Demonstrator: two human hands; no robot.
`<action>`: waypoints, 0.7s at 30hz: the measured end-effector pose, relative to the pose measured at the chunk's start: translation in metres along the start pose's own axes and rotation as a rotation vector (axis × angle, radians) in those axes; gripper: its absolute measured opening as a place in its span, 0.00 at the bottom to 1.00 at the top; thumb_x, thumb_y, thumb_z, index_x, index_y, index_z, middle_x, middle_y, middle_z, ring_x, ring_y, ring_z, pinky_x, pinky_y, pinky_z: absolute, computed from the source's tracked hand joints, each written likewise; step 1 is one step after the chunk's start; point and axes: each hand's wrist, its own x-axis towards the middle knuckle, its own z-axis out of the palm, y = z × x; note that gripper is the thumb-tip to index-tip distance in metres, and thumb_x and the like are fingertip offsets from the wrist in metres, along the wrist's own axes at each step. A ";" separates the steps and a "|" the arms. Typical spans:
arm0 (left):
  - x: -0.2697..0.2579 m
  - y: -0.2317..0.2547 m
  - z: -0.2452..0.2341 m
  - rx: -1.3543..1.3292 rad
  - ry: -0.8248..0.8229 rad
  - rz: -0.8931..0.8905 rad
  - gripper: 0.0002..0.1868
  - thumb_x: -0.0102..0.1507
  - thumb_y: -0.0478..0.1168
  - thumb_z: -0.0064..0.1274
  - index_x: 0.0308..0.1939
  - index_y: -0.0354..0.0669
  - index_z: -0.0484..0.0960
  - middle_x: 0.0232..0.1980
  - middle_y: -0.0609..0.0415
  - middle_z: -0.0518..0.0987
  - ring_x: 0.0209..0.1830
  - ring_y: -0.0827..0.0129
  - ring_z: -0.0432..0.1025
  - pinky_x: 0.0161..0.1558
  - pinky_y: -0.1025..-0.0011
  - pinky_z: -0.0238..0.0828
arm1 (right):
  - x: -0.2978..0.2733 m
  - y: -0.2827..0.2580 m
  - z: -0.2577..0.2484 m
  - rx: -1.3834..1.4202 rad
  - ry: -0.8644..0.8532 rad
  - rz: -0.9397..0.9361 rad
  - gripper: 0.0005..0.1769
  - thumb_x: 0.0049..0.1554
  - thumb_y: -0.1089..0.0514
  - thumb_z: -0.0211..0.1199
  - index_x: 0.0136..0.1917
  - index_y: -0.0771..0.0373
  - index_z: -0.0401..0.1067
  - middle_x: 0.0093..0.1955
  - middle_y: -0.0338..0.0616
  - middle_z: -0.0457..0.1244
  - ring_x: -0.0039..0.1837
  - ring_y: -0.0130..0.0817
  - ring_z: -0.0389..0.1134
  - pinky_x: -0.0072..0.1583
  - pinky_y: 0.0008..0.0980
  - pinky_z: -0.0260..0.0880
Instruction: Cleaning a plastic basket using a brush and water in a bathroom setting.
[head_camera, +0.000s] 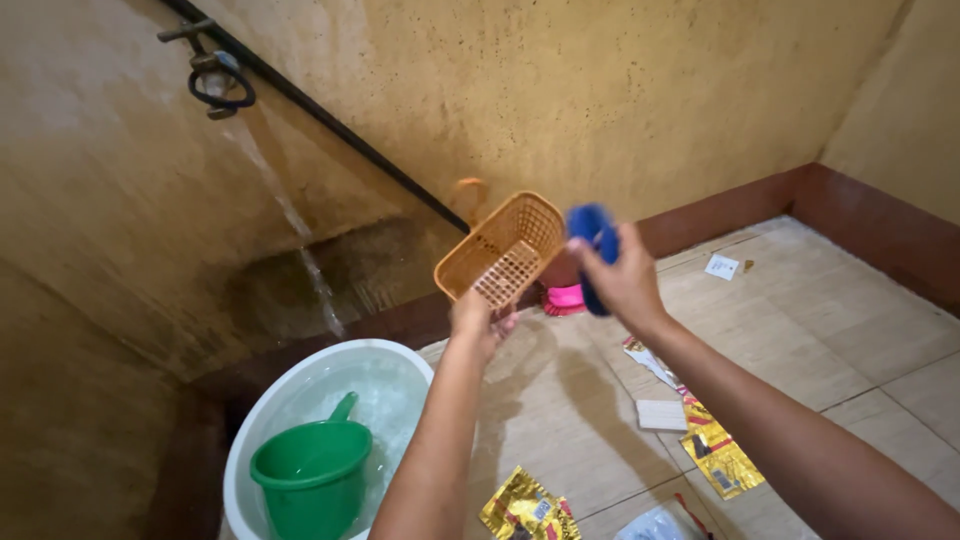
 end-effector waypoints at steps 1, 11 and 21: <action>0.025 -0.010 -0.013 0.063 -0.099 -0.036 0.17 0.67 0.44 0.42 0.51 0.37 0.79 0.28 0.50 0.77 0.17 0.69 0.68 0.15 0.73 0.62 | -0.009 -0.011 0.000 -0.120 -0.020 -0.146 0.29 0.55 0.40 0.72 0.54 0.65 0.70 0.43 0.50 0.69 0.44 0.43 0.72 0.46 0.43 0.73; -0.020 0.014 0.009 0.161 0.124 0.391 0.23 0.56 0.28 0.36 0.53 0.49 0.73 0.20 0.50 0.73 0.07 0.68 0.58 0.09 0.66 0.51 | -0.002 0.004 0.014 -0.292 -0.097 -0.124 0.30 0.54 0.37 0.72 0.56 0.61 0.73 0.46 0.59 0.70 0.49 0.55 0.74 0.49 0.47 0.73; -0.001 0.003 -0.013 0.230 0.031 0.064 0.15 0.61 0.32 0.33 0.31 0.35 0.78 0.20 0.49 0.72 0.12 0.71 0.62 0.12 0.73 0.50 | 0.003 0.013 -0.005 -0.230 -0.212 -0.194 0.29 0.52 0.37 0.72 0.56 0.58 0.73 0.40 0.55 0.71 0.42 0.50 0.76 0.44 0.42 0.74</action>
